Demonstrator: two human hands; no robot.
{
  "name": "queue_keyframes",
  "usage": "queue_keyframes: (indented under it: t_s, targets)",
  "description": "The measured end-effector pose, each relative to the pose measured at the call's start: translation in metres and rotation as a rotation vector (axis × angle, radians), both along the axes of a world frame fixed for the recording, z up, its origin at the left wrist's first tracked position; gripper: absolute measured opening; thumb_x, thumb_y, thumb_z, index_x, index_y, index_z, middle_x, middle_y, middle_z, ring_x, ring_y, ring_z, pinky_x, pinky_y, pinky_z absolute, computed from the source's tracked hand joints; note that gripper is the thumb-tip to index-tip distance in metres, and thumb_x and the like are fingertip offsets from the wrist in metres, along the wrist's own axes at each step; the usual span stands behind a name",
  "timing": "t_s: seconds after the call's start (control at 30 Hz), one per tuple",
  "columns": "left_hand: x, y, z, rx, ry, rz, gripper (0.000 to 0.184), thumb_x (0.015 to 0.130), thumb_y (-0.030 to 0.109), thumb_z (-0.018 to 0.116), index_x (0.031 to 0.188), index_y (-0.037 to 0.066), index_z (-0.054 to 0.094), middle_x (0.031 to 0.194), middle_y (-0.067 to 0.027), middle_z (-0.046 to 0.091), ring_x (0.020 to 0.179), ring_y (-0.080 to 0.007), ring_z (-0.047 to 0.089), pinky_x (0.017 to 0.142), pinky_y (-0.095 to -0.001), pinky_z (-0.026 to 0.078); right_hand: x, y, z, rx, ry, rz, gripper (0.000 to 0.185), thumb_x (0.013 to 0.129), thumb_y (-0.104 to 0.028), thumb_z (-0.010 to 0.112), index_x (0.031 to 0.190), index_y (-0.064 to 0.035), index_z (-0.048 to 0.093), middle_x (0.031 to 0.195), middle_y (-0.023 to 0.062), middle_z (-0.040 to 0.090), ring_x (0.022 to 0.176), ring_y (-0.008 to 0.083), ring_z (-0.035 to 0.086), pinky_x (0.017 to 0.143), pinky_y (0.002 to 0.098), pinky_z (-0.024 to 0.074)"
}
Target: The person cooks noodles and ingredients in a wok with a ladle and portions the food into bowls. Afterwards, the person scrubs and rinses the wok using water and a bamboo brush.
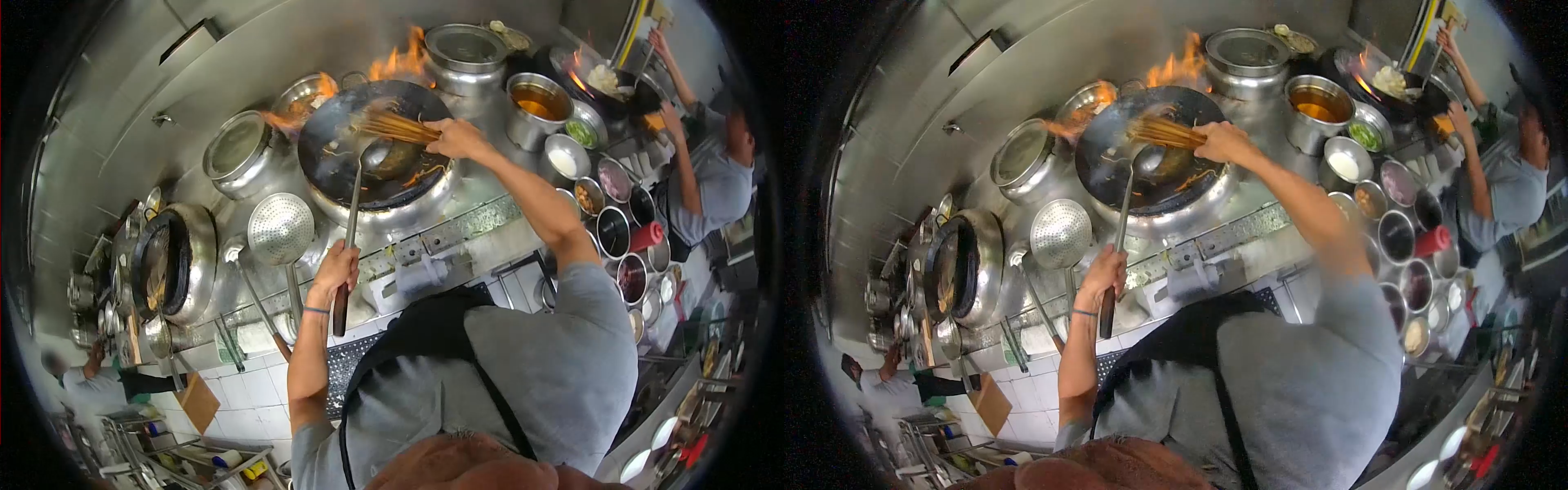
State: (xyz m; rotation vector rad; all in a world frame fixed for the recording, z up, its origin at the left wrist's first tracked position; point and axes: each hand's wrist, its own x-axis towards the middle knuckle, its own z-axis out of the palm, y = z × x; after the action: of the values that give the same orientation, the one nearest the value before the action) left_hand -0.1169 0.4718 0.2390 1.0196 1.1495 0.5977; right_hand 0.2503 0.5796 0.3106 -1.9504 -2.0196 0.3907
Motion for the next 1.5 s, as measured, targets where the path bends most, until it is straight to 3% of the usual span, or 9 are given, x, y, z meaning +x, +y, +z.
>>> queue_keyframes:
  t_s: [0.07,0.3,0.73,0.9,1.0,1.07,1.33,1.37,1.5]
  targets:
    - [0.025,0.015,0.012,0.034,0.061,0.037,0.016,0.097,0.018,0.049,0.086,0.010,0.042,0.055,0.0003,0.039,0.036,-0.0107,0.038,0.031,-0.0279,0.033,0.005,0.004,-0.020,0.061,0.049,-0.084,0.062,0.080,-0.040,0.072,0.139,-0.0282,0.056,0.104,0.0124,0.073,0.102,0.0331,0.068,0.092,0.0436,0.0523]
    - [0.056,0.062,0.034,-1.057,-1.568,0.132,0.037,0.102,0.021,0.039,0.107,-0.016,0.044,0.065,-0.0017,0.043,0.051,-0.0130,0.046,0.046,-0.0279,0.044,0.030,-0.031,-0.050,-0.060,0.493,-0.264,0.064,0.079,-0.037,0.075,0.139,-0.0248,0.056,0.098,0.0150,0.074,0.095,0.0335,0.069,0.086,0.0437,0.0540]
    - [0.090,0.059,0.088,-1.020,-1.530,0.280,0.025,0.104,0.019,0.038,0.087,0.000,0.040,0.071,-0.0054,0.043,0.055,-0.0174,0.050,0.055,-0.0298,0.054,-0.039,0.031,-0.048,0.406,-0.631,0.126,0.033,0.087,-0.016,0.061,0.120,-0.0171,0.066,0.081,0.0092,0.070,0.081,0.0269,0.071,0.064,0.0402,0.0567]
    - [0.065,0.049,0.090,-1.070,-1.680,0.257,0.028,0.105,0.024,0.038,0.088,0.001,0.039,0.068,-0.0042,0.043,0.055,-0.0179,0.052,0.052,-0.0312,0.055,-0.035,0.031,-0.048,0.523,-0.610,0.514,0.029,0.089,-0.020,0.058,0.114,-0.0103,0.067,0.080,0.0056,0.070,0.078,0.0233,0.072,0.045,0.0462,0.0517]
    - [0.064,0.049,0.087,-1.040,-1.649,0.264,0.028,0.105,0.024,0.037,0.088,0.002,0.039,0.067,-0.0034,0.043,0.054,-0.0172,0.052,0.052,-0.0315,0.054,-0.047,0.047,-0.034,0.210,-0.705,0.262,0.030,0.089,-0.021,0.058,0.115,-0.0099,0.067,0.081,0.0046,0.071,0.081,0.0226,0.072,0.043,0.0473,0.0512]
    - [0.064,0.052,0.082,-1.059,-1.607,0.243,0.027,0.105,0.023,0.036,0.087,0.003,0.039,0.066,-0.0022,0.044,0.053,-0.0161,0.052,0.052,-0.0318,0.054,-0.060,0.043,-0.048,0.468,-0.754,0.173,0.022,0.088,-0.020,0.059,0.105,-0.0116,0.071,0.081,0.0055,0.071,0.076,0.0248,0.071,0.041,0.0488,0.0505]
    - [0.062,0.053,0.092,-1.044,-1.531,0.214,0.027,0.105,0.022,0.036,0.088,0.001,0.039,0.068,-0.0037,0.045,0.056,-0.0182,0.054,0.056,-0.0329,0.056,-0.053,0.034,-0.038,0.436,-0.753,0.232,0.017,0.082,-0.019,0.062,0.095,-0.0109,0.070,0.075,0.0085,0.068,0.069,0.0259,0.069,0.038,0.0458,0.0488]
    - [0.063,0.051,0.092,-1.043,-1.546,0.199,0.027,0.105,0.021,0.036,0.088,0.000,0.039,0.070,-0.0043,0.045,0.057,-0.0187,0.054,0.057,-0.0327,0.056,-0.063,0.004,-0.018,0.408,-0.857,0.168,0.023,0.093,-0.019,0.054,0.107,-0.0084,0.069,0.077,0.0065,0.068,0.070,0.0250,0.070,0.055,0.0399,0.0548]
    - [0.074,0.042,0.107,-0.940,-1.509,0.265,0.025,0.105,0.021,0.034,0.096,-0.001,0.037,0.071,-0.0051,0.045,0.058,-0.0192,0.053,0.058,-0.0324,0.056,-0.044,0.024,-0.050,0.267,-0.662,0.397,0.025,0.095,-0.020,0.052,0.109,-0.0084,0.070,0.075,0.0065,0.067,0.065,0.0242,0.069,0.048,0.0409,0.0525]
